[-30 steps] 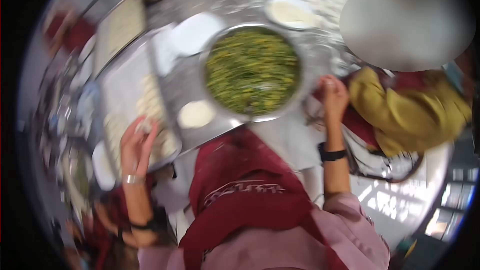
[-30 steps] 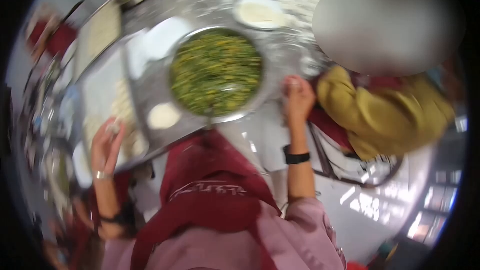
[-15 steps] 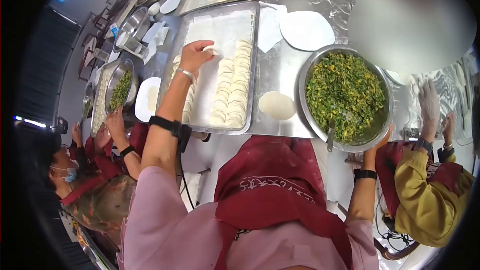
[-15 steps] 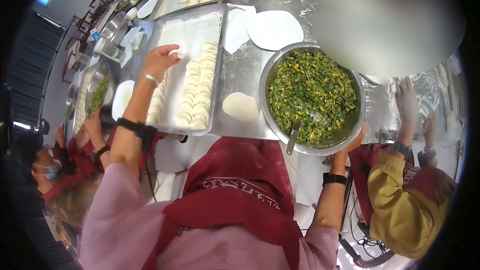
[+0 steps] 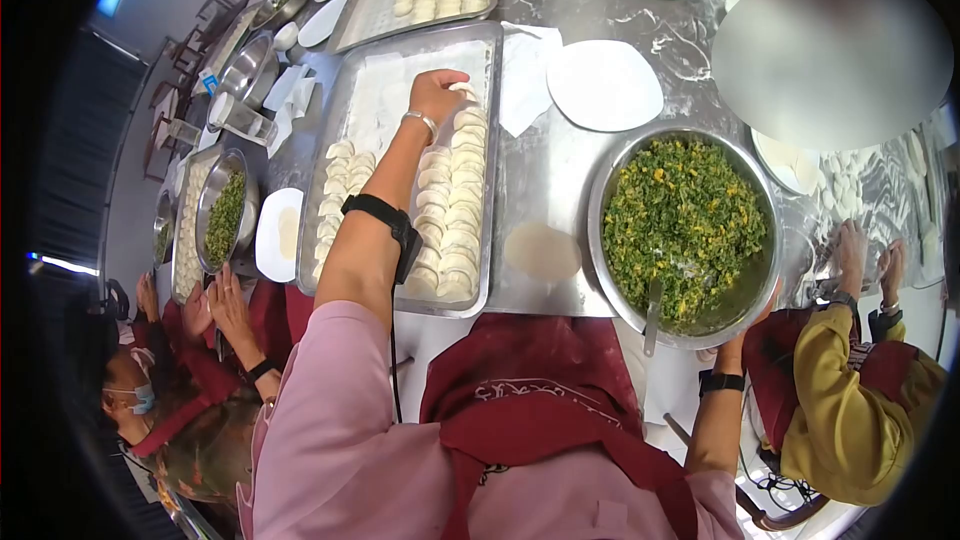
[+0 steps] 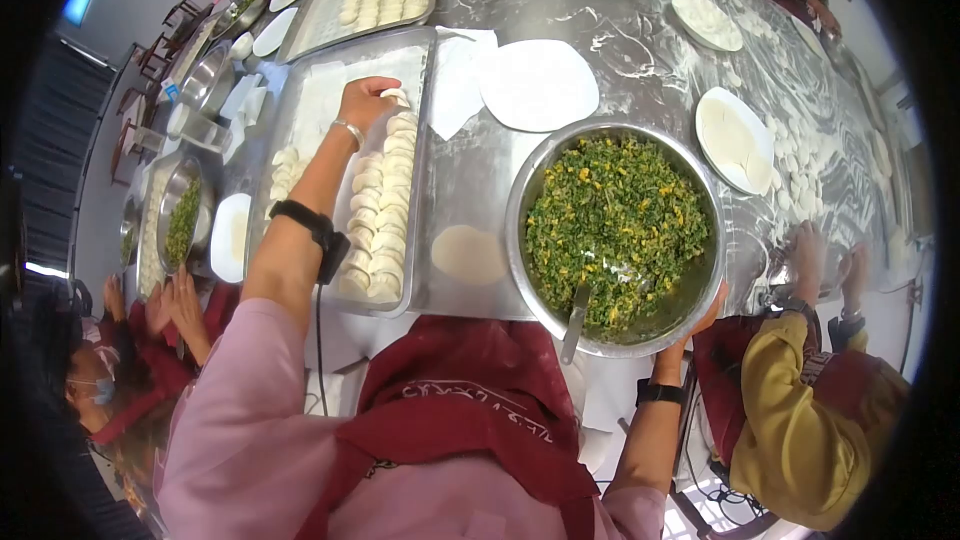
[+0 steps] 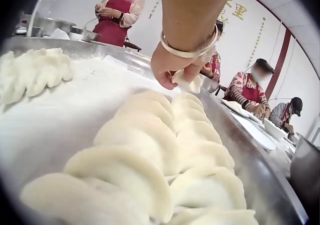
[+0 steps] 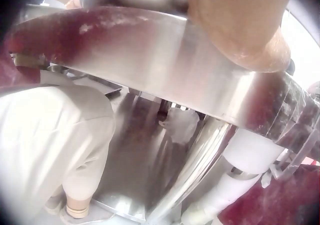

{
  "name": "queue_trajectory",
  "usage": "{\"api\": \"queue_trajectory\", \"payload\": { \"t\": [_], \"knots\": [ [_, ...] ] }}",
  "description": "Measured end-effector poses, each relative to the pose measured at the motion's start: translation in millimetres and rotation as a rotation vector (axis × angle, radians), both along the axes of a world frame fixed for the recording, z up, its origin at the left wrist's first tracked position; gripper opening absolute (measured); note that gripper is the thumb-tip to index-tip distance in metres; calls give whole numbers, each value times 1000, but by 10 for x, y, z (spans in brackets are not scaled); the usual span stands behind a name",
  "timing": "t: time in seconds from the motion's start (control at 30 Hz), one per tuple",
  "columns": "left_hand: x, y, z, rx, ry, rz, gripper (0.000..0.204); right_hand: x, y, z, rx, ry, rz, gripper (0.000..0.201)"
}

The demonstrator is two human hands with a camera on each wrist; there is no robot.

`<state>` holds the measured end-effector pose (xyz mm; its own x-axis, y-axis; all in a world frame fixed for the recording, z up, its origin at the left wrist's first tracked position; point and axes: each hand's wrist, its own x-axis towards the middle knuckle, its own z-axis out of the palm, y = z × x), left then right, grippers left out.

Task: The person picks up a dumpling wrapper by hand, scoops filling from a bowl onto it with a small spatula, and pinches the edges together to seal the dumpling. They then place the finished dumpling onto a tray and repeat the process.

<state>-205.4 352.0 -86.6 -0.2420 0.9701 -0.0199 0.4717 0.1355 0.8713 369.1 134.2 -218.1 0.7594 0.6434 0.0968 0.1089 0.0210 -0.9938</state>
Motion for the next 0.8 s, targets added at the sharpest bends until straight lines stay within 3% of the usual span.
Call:
{"api": "queue_trajectory", "payload": {
  "t": [0.33, 0.53, 0.63, 0.8],
  "knots": [
    [82, 195, -250, -41, 171, -66, 30, -27, -54, 41, -12, 26, -33, 20],
    [111, 154, -213, -74, 78, -82, 31, -39, -65, 63, -16, 33, -40, 21],
    [111, 142, -193, -63, 181, -100, 31, -57, -78, 77, -18, 34, -42, 22],
    [115, 107, -157, 82, 556, -201, 34, -74, -54, 100, -14, 39, -40, 22]
  ]
}}
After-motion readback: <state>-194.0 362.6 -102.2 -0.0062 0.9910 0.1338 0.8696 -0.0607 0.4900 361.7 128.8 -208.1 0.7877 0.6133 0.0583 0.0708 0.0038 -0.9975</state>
